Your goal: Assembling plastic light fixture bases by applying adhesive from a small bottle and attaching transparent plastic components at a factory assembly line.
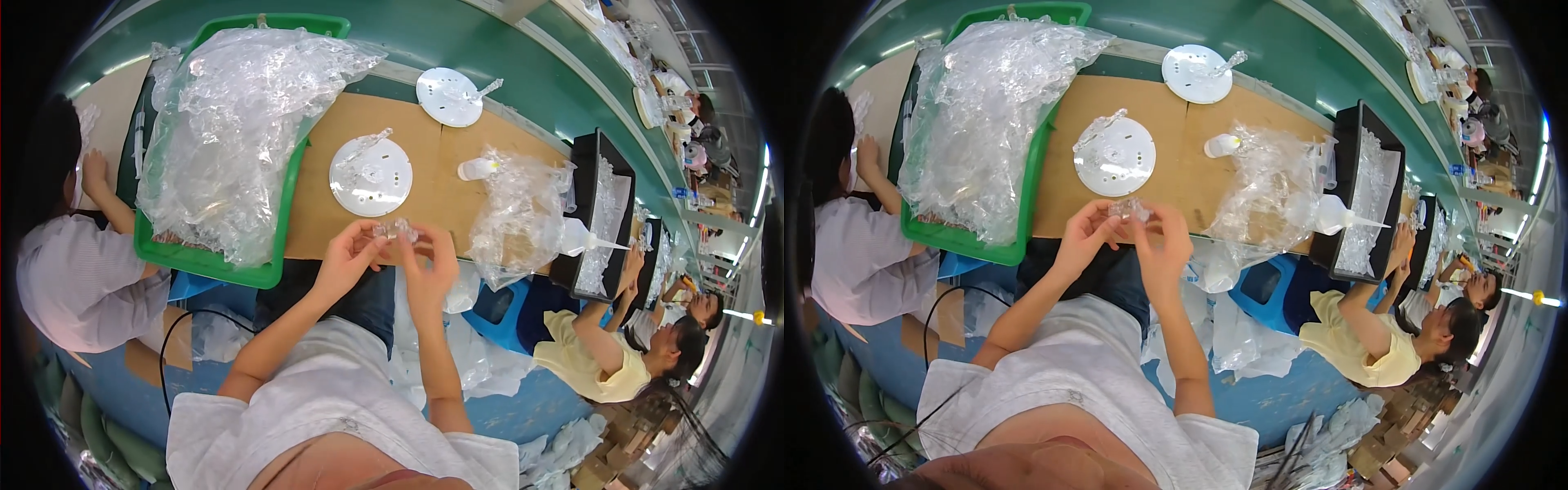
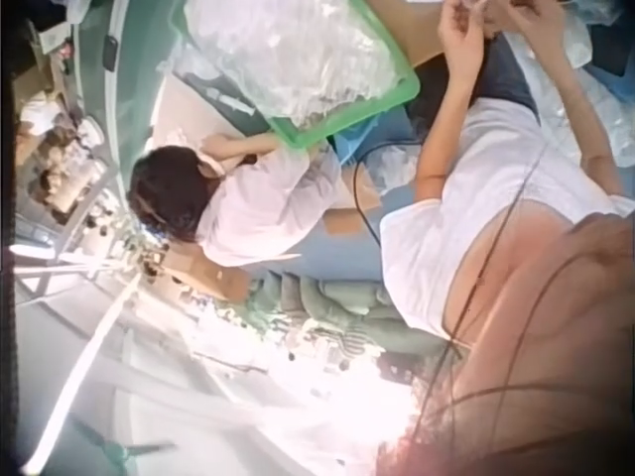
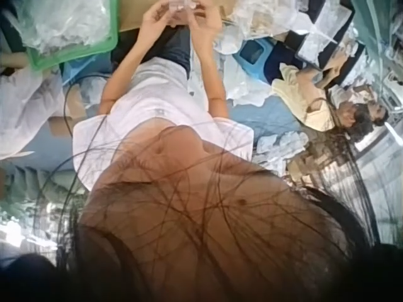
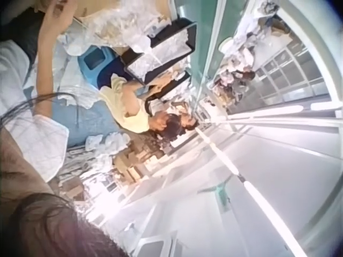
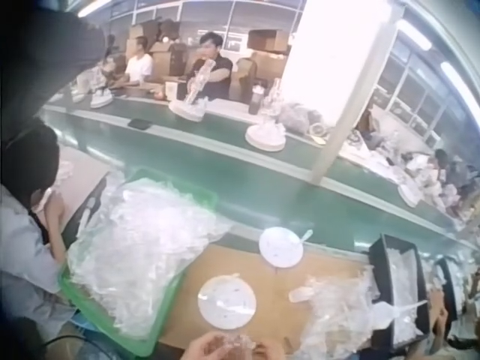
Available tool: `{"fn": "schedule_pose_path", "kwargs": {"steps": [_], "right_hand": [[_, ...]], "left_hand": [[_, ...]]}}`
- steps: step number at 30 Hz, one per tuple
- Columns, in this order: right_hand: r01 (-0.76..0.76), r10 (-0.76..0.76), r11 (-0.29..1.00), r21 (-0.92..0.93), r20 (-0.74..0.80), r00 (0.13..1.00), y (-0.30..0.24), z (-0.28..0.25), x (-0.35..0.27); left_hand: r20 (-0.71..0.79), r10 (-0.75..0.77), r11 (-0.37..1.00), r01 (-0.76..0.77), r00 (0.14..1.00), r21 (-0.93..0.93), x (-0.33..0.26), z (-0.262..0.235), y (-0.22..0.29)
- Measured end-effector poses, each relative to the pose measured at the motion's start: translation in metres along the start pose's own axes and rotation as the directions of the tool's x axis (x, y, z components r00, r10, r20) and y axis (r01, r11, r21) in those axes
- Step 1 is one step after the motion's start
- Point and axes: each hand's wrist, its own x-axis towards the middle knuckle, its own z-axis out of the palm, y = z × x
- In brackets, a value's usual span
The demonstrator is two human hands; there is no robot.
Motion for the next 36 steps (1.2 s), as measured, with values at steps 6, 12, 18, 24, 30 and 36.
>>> {"fn": "schedule_pose_path", "kwargs": {"steps": [6,12,18,24,30,36], "right_hand": [[-0.079,0.08,0.997,-0.012,0.069,0.994,0.042,0.036,0.036],[-0.059,0.067,0.996,-0.074,0.111,0.992,0.04,0.05,0.042],[-0.011,0.027,0.992,-0.123,0.129,0.991,0.05,0.045,0.041],[-0.061,0.061,0.998,0.005,-0.161,0.985,0.054,0.015,0.043],[-0.024,-0.112,0.947,-0.319,-0.4,0.91,0.083,-0.005,0.098],[-0.009,-0.05,0.986,-0.166,-0.348,0.936,0.084,-0.011,0.087]], "left_hand": [[-0.009,0.494,0.35,-0.19,0.869,0.917,-0.007,-0.018,-0.006],[0.094,0.524,0.117,-0.181,0.847,0.977,0.003,-0.03,-0.015],[0.195,0.471,0.049,-0.246,0.86,0.968,0.008,-0.029,-0.024],[0.176,0.469,-0.015,-0.191,0.866,0.981,0.014,-0.014,-0.036],[0.205,0.479,0.033,-0.25,0.854,0.968,0.023,0.003,-0.039],[0.213,0.45,0.033,-0.254,0.867,0.967,0.022,-0.002,-0.033]]}}
